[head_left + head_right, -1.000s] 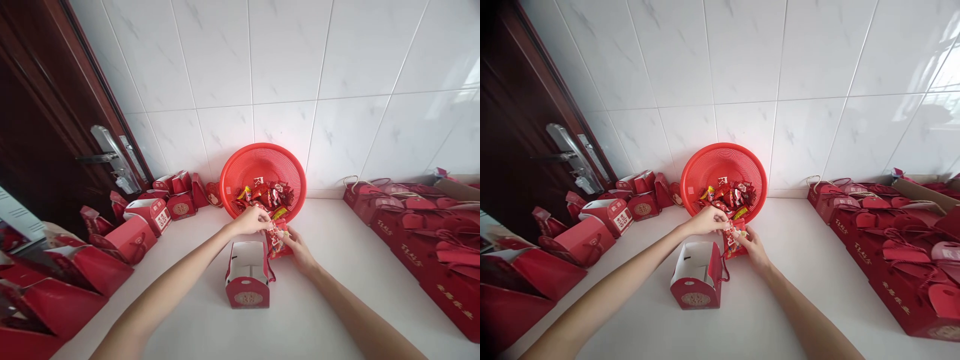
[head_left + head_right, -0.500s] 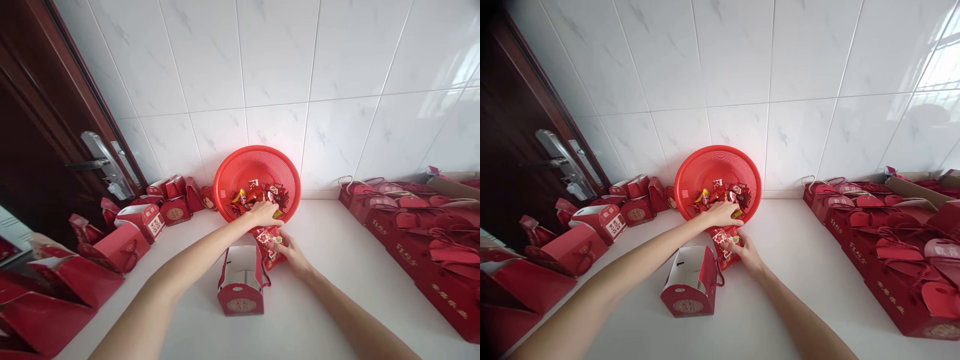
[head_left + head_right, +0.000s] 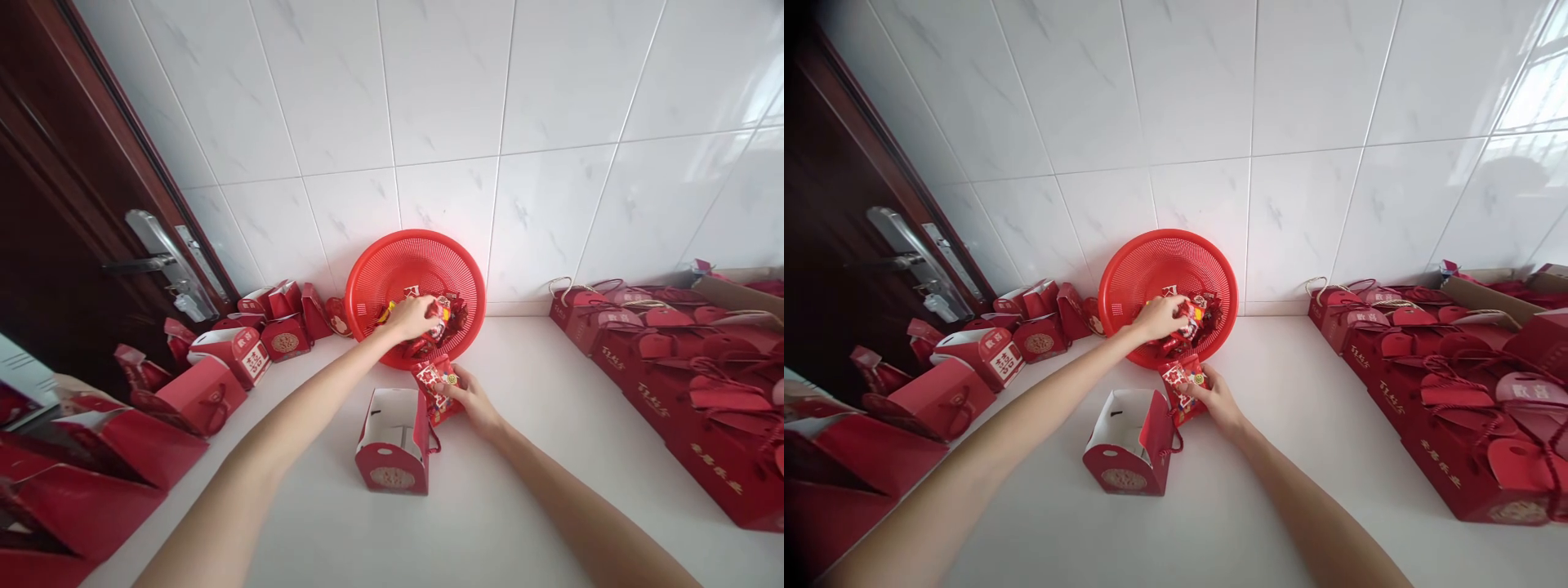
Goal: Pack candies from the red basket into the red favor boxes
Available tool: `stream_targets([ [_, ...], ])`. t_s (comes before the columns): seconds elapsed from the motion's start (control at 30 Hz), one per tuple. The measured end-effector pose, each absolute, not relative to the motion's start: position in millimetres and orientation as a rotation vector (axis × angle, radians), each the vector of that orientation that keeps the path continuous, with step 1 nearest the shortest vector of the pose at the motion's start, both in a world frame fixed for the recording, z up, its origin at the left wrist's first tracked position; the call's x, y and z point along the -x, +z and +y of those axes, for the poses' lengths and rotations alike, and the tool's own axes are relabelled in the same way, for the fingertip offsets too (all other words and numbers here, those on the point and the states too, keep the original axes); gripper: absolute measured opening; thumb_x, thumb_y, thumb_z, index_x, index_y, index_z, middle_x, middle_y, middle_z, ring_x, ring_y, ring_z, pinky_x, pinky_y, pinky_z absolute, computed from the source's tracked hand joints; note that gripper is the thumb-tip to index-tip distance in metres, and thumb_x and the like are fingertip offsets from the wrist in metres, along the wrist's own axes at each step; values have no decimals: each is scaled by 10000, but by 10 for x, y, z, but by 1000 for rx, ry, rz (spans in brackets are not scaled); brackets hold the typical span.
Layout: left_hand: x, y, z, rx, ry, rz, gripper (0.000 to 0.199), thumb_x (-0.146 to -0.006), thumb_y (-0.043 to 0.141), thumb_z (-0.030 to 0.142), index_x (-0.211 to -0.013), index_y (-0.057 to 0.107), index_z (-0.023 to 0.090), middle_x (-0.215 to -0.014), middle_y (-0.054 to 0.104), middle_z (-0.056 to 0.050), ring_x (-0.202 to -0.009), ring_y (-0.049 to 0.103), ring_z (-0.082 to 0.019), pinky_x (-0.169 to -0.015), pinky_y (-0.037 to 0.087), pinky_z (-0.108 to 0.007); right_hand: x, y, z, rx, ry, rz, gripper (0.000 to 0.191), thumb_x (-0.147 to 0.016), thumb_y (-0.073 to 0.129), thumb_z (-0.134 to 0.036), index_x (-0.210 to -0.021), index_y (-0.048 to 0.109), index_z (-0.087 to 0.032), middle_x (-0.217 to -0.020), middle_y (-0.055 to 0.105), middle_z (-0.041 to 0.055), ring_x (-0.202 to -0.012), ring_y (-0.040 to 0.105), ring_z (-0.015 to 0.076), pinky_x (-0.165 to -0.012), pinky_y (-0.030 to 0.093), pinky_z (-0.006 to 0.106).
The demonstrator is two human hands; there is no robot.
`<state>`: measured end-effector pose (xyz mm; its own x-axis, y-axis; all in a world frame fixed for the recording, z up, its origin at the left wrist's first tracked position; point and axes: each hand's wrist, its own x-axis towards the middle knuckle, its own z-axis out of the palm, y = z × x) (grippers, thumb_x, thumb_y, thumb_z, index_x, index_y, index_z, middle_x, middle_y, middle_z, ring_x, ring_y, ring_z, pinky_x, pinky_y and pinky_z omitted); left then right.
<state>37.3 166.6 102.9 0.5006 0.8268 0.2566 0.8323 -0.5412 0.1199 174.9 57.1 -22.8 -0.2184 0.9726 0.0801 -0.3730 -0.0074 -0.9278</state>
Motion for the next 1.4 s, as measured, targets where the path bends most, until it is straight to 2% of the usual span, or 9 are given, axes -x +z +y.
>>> stream_targets([
  [0.17, 8, 1231, 1888, 2560, -1004, -1715, 334, -874, 622, 251, -1194, 633, 156, -1028, 758, -101, -936, 706, -241, -816, 504, -296, -1748, -188, 544, 796, 1499, -1086, 429, -653, 861, -429, -979, 679, -219, -961, 755, 34, -846, 685, 240, -774, 516, 343],
  [0.3, 251, 1283, 2006, 2336, -979, -1911, 456, -907, 584, 193, -1345, 528, 76, -1004, 748, -148, -997, 688, -265, -908, 493, -348, -1741, -176, 544, 784, 1488, -1084, 436, -644, 864, -434, -975, 682, -216, -939, 748, 30, -827, 675, 229, -766, 506, 336],
  [0.43, 327, 1204, 2018, 2306, -924, -1882, 579, -809, 659, 117, -1373, 530, 83, -1193, 674, -198, -1136, 629, -314, -949, 493, -385, -1737, -186, 552, 772, 1498, -1074, 431, -643, 865, -429, -971, 685, -215, -951, 748, 34, -834, 674, 232, -770, 503, 340],
  [0.53, 239, 1140, 1978, 2369, -887, -1766, 452, -814, 620, 113, -1264, 653, 139, -1257, 636, -160, -1171, 607, -291, -989, 483, -371, -1739, -192, 552, 765, 1510, -1074, 419, -652, 861, -424, -969, 682, -218, -967, 751, 38, -838, 678, 236, -772, 507, 343],
  [0.7, -77, 1021, 1852, 2832, -468, -1281, 223, -830, 618, 201, -967, 793, 223, -1002, 728, -56, -936, 677, -212, -893, 508, -296, -1744, -203, 559, 776, 1504, -1071, 402, -665, 853, -420, -972, 678, -227, -961, 751, 36, -845, 683, 237, -770, 516, 338],
  [0.9, -385, 772, 1725, 2823, -218, -1237, 144, -744, 667, 124, -779, 780, 206, -914, 746, -101, -939, 696, -288, -837, 501, -340, -1749, -244, 599, 797, 1481, -1082, 420, -653, 854, -426, -971, 675, -217, -964, 761, 47, -871, 699, 256, -775, 538, 354],
  [1.1, -482, 690, 1770, 2757, -231, -1314, 66, -773, 696, 171, -771, 753, 138, -901, 741, -184, -995, 693, -346, -886, 491, -386, -1751, -245, 602, 775, 1503, -1085, 429, -670, 849, -414, -1011, 676, -218, -972, 763, 46, -857, 706, 247, -776, 538, 352],
  [1.27, -423, 694, 1842, 2746, -277, -1372, 101, -729, 675, 124, -765, 758, 167, -815, 738, -132, -923, 703, -297, -841, 511, -338, -1750, -246, 609, 793, 1490, -1063, 434, -651, 862, -435, -984, 686, -218, -935, 757, 37, -840, 701, 249, -768, 531, 357],
  [1.4, -313, 754, 1877, 2772, -410, -1384, 161, -785, 610, 158, -756, 764, 191, -936, 726, -107, -910, 695, -263, -843, 513, -327, -1748, -254, 619, 810, 1470, -1045, 432, -657, 858, -454, -975, 686, -217, -965, 754, 44, -880, 692, 257, -787, 520, 362],
])
